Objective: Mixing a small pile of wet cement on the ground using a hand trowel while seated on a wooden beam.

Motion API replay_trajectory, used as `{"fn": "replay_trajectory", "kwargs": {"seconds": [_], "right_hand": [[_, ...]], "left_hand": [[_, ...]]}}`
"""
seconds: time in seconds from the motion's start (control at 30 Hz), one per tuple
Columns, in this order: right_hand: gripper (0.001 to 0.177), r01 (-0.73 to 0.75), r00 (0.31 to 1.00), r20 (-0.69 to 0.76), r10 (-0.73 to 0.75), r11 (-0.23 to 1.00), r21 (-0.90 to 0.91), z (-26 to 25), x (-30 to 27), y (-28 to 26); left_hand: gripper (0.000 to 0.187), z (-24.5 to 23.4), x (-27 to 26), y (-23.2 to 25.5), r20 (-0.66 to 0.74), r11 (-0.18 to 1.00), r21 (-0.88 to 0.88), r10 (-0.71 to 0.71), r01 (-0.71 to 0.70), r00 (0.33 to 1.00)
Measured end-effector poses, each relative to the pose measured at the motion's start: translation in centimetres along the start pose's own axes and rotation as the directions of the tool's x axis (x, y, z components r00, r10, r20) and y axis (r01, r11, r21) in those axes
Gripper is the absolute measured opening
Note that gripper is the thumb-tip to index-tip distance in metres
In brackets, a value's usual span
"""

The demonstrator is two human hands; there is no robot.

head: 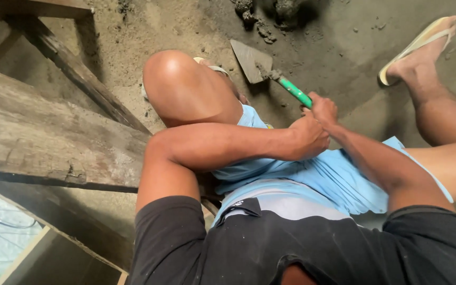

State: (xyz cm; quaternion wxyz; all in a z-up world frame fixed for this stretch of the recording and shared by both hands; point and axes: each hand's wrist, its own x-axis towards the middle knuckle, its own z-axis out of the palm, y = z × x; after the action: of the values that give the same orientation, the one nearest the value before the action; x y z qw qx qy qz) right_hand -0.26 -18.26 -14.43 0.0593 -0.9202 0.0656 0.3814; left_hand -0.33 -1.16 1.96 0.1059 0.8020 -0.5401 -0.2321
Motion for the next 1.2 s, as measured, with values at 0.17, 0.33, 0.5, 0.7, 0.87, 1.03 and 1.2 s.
{"fn": "replay_trajectory", "kwargs": {"seconds": [0.17, 0.33, 0.5, 0.7, 0.87, 1.03, 1.2], "right_hand": [[0.033, -0.114, 0.979, -0.139, 0.151, 0.963, 0.242, 2.5, 6.2, -8.3], [0.036, -0.261, 0.94, -0.096, 0.327, 0.871, 0.416, 1.3, 14.4, -16.6], [0.023, 0.053, 0.99, -0.092, 0.104, 0.33, 0.942, -3.2, 16.2, -18.6], [0.031, -0.484, 0.852, 0.356, -0.384, -0.32, 0.814, -11.4, 14.6, -15.4], [0.026, -0.742, 0.6, 0.166, -0.782, -0.467, 0.48, -12.5, 14.4, -5.8], [0.026, -0.557, 0.766, 0.19, -0.615, -0.485, 0.675, -12.9, 6.8, -2.7], [0.049, -0.229, 0.918, 0.175, -0.356, -0.116, 0.966, -13.3, 2.1, -4.2]], "left_hand": [[0.033, 0.8, 1.2, 0.5, 0.087, 0.998, 0.035, -0.062, 0.059, 0.994], [0.032, 0.3, 0.3, -1.4, 0.055, 0.994, 0.018, -0.105, 0.104, 0.993], [0.033, -0.2, 1.1, -3.7, -0.116, 0.984, 0.001, -0.174, 0.175, 0.978], [0.031, -5.2, -1.0, -4.6, 0.124, 0.997, -0.034, -0.067, 0.072, 0.99], [0.033, -3.1, -0.1, -4.2, 0.076, 0.985, -0.118, -0.114, 0.123, 0.991], [0.037, -4.6, -1.0, -3.3, 0.194, 0.994, -0.087, -0.05, 0.068, 0.98], [0.043, -3.7, -1.3, -1.6, 0.244, 0.996, -0.082, 0.064, -0.045, 0.968]]}}
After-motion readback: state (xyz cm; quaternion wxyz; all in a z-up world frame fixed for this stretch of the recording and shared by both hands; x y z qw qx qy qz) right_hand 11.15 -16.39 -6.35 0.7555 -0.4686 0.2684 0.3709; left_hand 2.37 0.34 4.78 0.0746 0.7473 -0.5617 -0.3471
